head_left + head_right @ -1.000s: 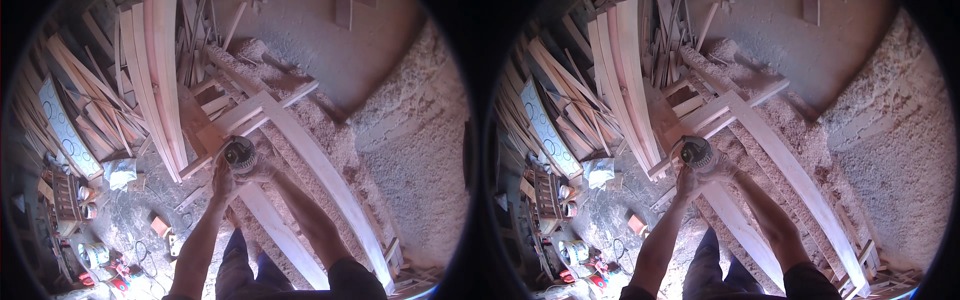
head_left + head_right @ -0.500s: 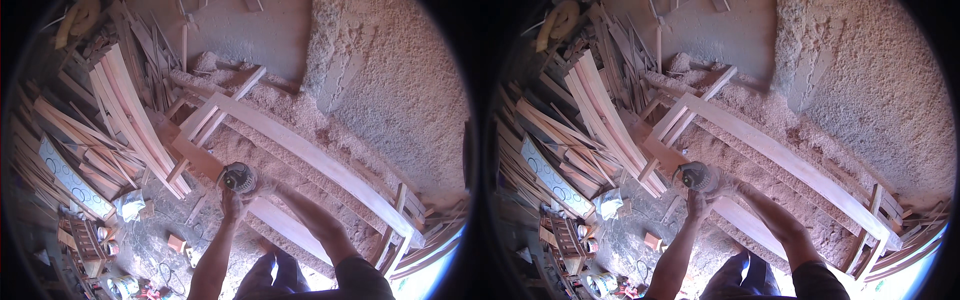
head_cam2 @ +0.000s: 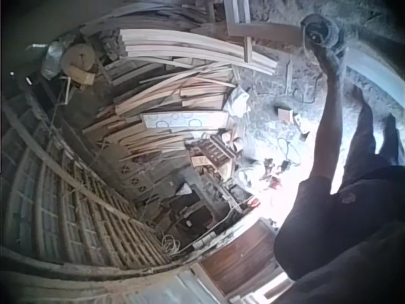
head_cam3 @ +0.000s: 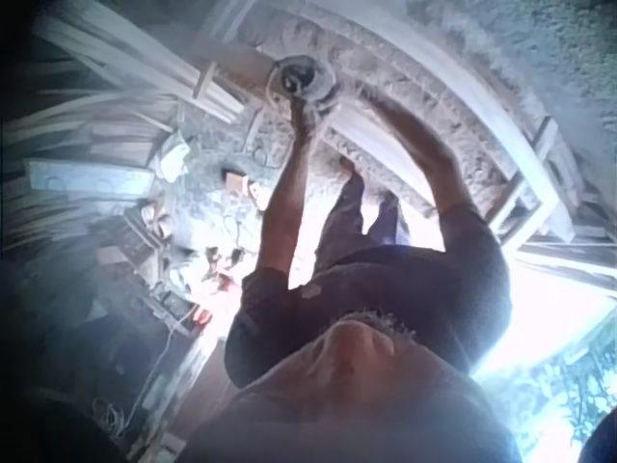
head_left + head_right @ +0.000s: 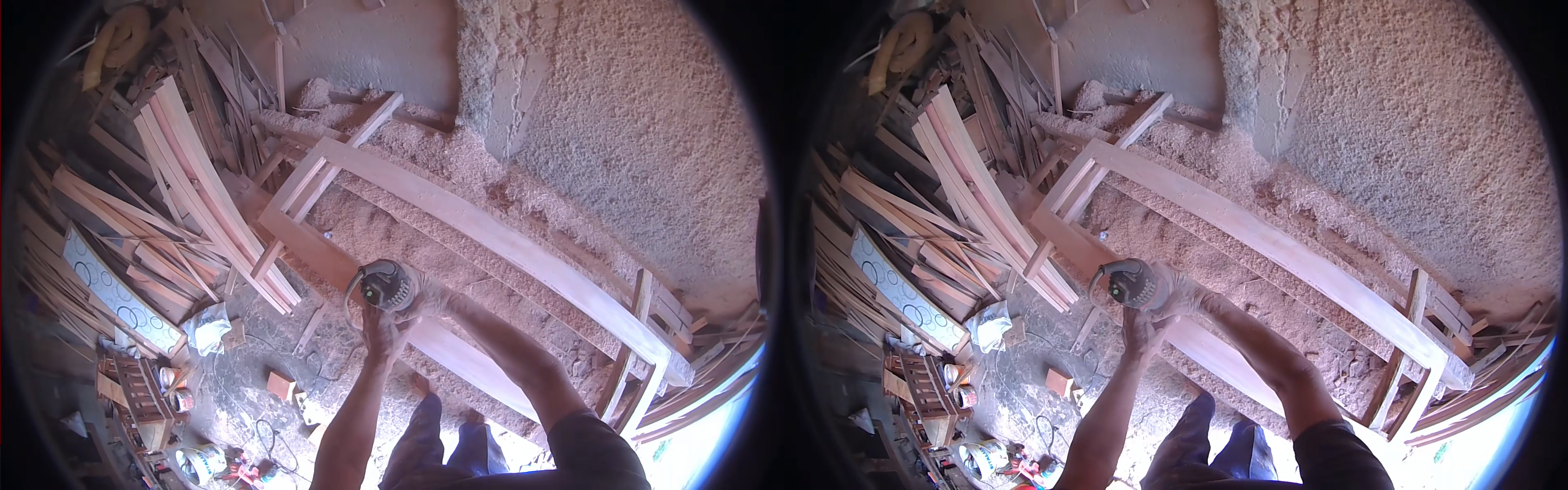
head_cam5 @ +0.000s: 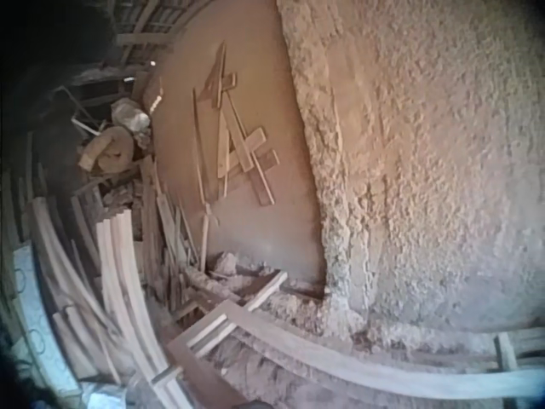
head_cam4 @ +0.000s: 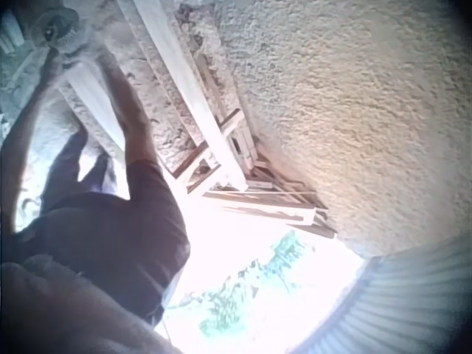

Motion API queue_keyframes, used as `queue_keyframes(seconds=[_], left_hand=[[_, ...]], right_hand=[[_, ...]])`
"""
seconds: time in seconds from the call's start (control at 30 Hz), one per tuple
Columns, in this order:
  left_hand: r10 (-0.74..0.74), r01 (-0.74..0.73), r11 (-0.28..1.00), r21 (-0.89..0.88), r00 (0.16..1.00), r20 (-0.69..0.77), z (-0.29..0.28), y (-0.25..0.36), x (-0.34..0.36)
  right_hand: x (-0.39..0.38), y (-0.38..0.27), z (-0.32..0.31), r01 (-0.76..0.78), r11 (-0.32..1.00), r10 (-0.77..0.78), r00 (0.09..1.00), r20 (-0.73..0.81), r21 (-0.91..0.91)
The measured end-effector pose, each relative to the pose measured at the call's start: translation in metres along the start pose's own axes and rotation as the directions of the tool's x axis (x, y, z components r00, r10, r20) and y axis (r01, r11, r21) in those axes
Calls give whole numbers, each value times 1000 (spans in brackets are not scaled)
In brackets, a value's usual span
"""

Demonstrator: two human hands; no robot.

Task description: The person uses a router to shape the edges of a rectangular wooden frame, then moves the finished frame to a stack and brings a new one to the workspace to continue routing.

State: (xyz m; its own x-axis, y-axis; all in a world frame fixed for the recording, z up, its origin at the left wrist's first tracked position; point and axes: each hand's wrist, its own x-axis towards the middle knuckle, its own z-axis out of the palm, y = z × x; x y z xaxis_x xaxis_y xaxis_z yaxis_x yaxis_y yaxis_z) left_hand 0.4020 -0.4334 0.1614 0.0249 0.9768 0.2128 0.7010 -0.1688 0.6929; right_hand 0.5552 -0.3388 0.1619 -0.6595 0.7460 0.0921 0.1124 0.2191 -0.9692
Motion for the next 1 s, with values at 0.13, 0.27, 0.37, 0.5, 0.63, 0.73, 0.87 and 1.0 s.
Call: queue_keyframes(seconds=[0.13,0.27,0.37,0.5,0.63,0.73,0.87,1.0], left_hand=[[26,-26,1000,-10,999,-31,16,29,-25],[114,-118,992,-48,990,-78,35,56,-50],[138,-140,990,-27,988,-77,49,70,-75],[-37,38,956,-292,999,11,62,103,-98],[-94,101,903,-418,995,36,77,123,-120],[97,-96,991,-93,995,0,87,135,-140],[-323,410,310,-858,894,310,117,162,-166],[-349,390,295,-872,894,282,128,187,-188]], right_hand=[[-38,-7,-8,27,999,-29,997,-69,-20],[-79,-7,-12,17,1000,-19,995,-101,-22],[-114,-7,-14,-23,999,21,996,-81,-24],[-158,-16,-20,36,998,-30,995,-99,58],[-195,-10,-23,12,994,-4,997,-78,110],[-229,-31,-29,-75,995,68,993,-100,-67],[-272,-19,-33,4,979,-22,996,-88,-204],[-307,-21,-33,40,961,-80,987,-138,-273]])
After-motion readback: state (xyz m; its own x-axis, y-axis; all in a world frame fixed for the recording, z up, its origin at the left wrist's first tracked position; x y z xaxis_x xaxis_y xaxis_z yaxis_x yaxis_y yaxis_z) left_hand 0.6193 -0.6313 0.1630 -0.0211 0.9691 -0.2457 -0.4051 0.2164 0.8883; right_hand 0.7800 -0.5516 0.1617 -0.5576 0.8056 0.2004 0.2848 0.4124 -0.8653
